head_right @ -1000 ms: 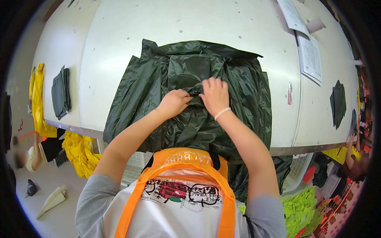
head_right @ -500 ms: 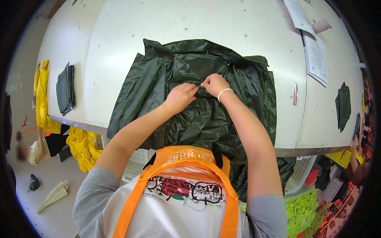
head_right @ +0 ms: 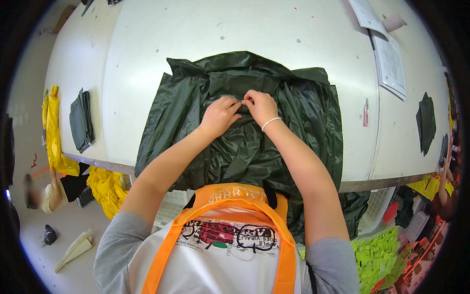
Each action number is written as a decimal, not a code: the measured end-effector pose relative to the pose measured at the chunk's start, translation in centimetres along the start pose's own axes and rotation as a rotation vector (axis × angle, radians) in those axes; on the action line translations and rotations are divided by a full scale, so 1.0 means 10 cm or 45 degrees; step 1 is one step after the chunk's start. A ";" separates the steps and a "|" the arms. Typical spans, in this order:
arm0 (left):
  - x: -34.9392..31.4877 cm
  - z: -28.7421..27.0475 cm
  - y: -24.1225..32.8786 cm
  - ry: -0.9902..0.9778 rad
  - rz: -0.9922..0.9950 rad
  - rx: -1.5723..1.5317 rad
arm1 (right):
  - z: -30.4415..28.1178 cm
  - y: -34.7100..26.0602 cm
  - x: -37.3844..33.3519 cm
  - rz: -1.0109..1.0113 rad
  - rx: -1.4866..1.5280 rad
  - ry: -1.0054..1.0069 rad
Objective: The person folds a dark green jacket on a white table, aligning edges and smoothing the fabric. The person then unfolds the jacket, zips it closed, and continues to adjust and fold it again.
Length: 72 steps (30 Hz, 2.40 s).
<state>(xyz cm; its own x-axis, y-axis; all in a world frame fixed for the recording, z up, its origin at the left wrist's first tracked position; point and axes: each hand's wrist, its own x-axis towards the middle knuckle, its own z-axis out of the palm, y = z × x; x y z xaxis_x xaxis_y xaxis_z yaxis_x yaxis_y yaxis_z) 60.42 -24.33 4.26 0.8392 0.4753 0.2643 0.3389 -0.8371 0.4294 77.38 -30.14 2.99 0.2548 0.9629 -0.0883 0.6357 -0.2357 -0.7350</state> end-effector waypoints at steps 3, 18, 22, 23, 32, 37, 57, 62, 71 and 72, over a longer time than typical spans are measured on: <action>-0.03 0.10 -0.14 0.057 -0.027 -0.081 | -0.02 -0.10 -0.11 -0.387 -0.366 0.239; 0.30 0.09 -0.28 0.059 -0.049 0.016 | -0.16 -0.11 0.36 0.008 -0.247 -0.043; 0.52 0.04 -0.61 -0.195 -0.326 -0.339 | -0.09 -0.26 0.13 -0.472 -0.621 0.270; 0.61 -0.01 -0.68 -0.312 -0.461 -0.451 | -0.04 -0.20 0.15 -0.485 -0.620 0.304; 0.61 0.07 -0.45 -0.037 -0.163 0.017 | -0.10 0.00 0.56 -0.213 -0.324 0.158; 0.95 -0.08 -0.80 -0.349 -0.583 -0.414 | -0.09 -0.22 0.35 -0.449 -0.584 0.387; 1.11 -0.42 -1.32 -0.088 0.015 0.221 | -0.31 0.05 0.96 -0.272 -0.485 -0.020; 1.22 -0.50 -1.40 -0.427 -0.590 0.294 | -0.34 -0.04 1.10 -0.046 -0.392 -0.143; 1.21 -0.66 -1.39 -0.300 -0.560 -0.163 | -0.34 -0.10 1.09 -0.246 -0.788 -0.118; 1.19 -0.60 -1.35 -0.280 -0.513 -0.054 | -0.28 -0.10 1.03 -0.429 -0.985 -0.022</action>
<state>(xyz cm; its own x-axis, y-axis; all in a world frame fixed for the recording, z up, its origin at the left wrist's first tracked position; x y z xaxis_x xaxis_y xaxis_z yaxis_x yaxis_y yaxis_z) 63.25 -5.74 6.73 0.7161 0.6879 -0.1183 0.6427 -0.5837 0.4962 81.40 -20.33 4.65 -0.0451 0.9983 0.0381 0.9973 0.0472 -0.0570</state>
